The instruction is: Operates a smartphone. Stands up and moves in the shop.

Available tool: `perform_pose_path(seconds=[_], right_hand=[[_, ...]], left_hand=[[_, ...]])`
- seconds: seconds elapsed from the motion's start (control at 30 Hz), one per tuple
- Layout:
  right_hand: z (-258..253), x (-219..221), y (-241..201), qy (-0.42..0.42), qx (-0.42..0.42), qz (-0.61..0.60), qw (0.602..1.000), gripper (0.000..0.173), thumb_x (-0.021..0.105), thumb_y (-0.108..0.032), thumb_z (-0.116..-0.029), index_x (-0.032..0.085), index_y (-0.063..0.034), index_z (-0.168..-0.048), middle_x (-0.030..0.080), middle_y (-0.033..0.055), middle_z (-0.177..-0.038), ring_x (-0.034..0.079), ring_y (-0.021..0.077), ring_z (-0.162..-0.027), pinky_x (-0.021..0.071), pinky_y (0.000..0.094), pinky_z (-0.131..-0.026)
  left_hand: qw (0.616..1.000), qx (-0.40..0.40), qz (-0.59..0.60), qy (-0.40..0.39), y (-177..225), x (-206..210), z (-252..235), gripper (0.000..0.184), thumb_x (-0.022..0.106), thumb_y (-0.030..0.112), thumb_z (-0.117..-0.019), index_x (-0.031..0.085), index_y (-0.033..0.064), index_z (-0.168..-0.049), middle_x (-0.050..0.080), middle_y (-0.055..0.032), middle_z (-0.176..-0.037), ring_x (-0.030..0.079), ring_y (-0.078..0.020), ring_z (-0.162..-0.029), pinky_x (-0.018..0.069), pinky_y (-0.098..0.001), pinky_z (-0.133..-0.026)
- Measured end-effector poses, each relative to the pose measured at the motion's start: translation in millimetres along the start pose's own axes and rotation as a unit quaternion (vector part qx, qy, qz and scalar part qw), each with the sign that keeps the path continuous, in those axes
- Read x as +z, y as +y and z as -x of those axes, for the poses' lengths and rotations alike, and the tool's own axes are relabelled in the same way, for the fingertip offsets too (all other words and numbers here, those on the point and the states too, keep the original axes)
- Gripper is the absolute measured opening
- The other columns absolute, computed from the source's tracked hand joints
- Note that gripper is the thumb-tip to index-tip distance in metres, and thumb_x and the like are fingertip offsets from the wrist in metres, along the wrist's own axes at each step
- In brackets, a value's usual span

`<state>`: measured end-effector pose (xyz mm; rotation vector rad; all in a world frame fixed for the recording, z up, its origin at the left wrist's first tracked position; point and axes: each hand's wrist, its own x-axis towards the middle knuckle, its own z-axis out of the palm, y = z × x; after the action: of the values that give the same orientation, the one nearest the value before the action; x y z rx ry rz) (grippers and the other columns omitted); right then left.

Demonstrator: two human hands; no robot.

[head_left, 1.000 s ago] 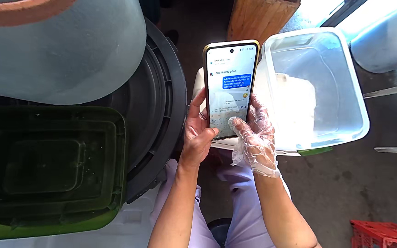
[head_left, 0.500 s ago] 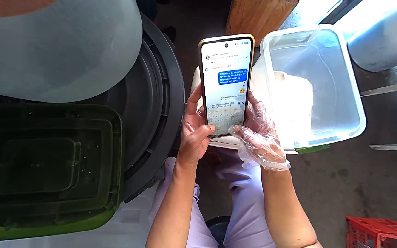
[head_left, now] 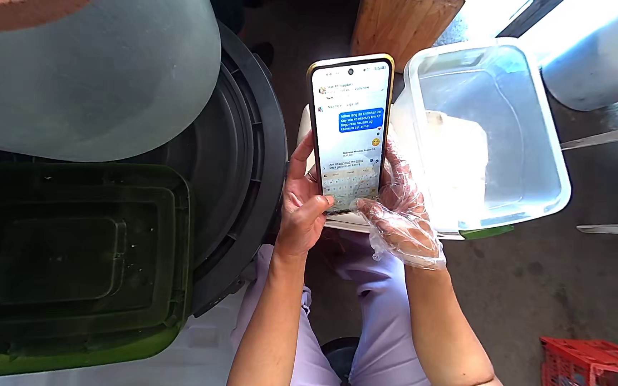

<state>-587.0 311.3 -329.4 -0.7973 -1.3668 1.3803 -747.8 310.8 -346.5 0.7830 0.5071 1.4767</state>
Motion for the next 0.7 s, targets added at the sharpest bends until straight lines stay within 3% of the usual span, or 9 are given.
perform_pose_path(seconds=[0.33,0.5,0.7], right_hand=[[-0.2,7.7,-4.4,0.054,0.01,0.02,0.998,0.082,0.054,0.011,-0.0863,0.022,-0.0039,-0.16,0.042,0.0051,-0.157,0.054,0.0075,-0.131,0.0512,0.0241,-0.104],[0.6,1.9,-5.9,-0.003,0.013,-0.023,1.0,0.093,0.06,0.01,-0.0829,0.015,-0.0075,-0.162,0.042,0.0021,-0.157,0.053,0.0087,-0.133,0.0511,0.0264,-0.106],[0.2,-2.4,-6.9,-0.041,0.0,-0.016,0.999,0.1,0.059,0.011,-0.0791,0.008,-0.0043,-0.163,0.037,0.0047,-0.159,0.049,0.0093,-0.137,0.048,0.0263,-0.109]], left_hand=[[1.0,-0.001,-0.006,-0.003,-0.8,-0.2,-0.7,0.083,0.047,-0.013,-0.0814,0.032,0.0216,-0.155,0.059,-0.0011,-0.138,0.067,-0.0125,-0.112,0.0579,-0.0316,-0.094],[1.0,-0.001,0.001,0.005,0.6,0.9,-0.7,0.076,0.046,-0.01,-0.087,0.032,0.0215,-0.155,0.059,-0.0015,-0.138,0.067,-0.0135,-0.113,0.0582,-0.0324,-0.095],[1.0,-0.01,-0.007,0.02,2.2,1.5,-0.7,0.073,0.041,-0.012,-0.0906,0.033,0.0231,-0.155,0.061,-0.0021,-0.136,0.069,-0.0142,-0.11,0.0598,-0.0328,-0.091]])
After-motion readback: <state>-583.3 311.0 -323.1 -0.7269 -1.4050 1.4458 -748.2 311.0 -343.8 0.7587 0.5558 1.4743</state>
